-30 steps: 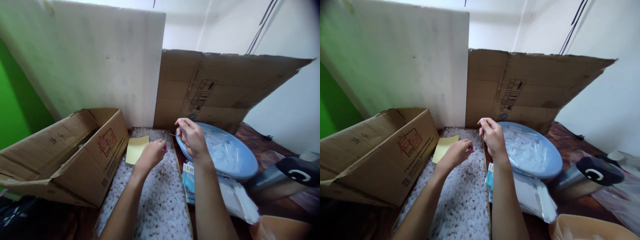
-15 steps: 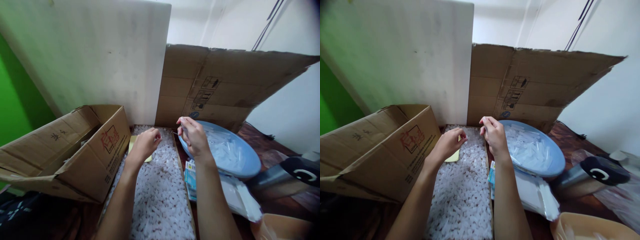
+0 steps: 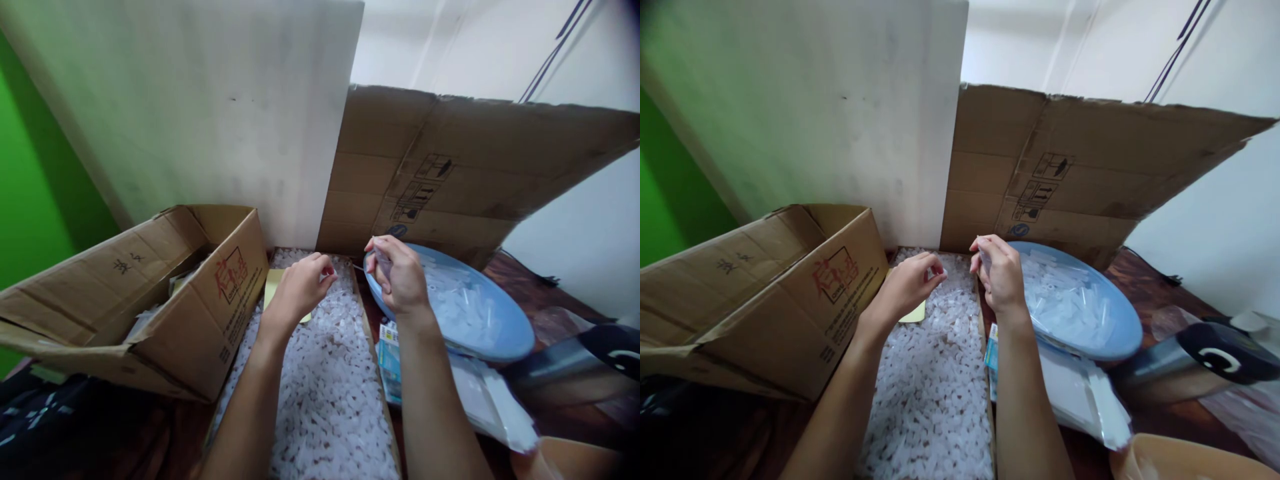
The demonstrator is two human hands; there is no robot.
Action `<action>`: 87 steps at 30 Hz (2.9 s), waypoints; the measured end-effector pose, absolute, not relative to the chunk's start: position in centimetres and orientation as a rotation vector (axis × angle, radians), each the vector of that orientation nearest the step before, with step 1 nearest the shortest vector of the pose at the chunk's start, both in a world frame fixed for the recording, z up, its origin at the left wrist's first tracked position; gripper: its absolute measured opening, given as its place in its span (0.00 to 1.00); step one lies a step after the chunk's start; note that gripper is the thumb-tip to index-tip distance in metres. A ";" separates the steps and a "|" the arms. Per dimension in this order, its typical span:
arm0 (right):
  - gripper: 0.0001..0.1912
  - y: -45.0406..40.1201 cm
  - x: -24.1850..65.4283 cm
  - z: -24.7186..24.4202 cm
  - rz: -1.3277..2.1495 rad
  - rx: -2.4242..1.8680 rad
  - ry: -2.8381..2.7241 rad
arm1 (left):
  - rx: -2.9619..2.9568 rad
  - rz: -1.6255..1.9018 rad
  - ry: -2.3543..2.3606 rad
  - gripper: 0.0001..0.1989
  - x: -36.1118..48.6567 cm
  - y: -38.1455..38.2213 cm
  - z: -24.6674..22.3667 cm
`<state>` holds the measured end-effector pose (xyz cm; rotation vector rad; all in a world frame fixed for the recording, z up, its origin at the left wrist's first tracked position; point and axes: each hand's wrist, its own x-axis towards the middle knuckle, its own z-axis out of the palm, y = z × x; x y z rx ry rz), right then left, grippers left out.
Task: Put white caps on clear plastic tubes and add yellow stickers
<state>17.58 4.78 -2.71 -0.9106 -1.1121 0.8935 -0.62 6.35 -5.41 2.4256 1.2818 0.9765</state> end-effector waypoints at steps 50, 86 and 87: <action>0.29 4.0 17.5 -2.7 0.857 -0.874 -1.276 | 2.399 0.946 1.213 0.04 -0.1 6.6 -6.1; 0.06 4.2 17.1 -2.7 1.045 -0.881 -1.249 | 1.863 1.514 0.854 0.15 2.7 5.7 -5.3; 0.05 4.2 16.8 -2.7 1.061 -0.888 -1.262 | 1.813 1.506 0.840 0.12 2.9 5.6 -5.2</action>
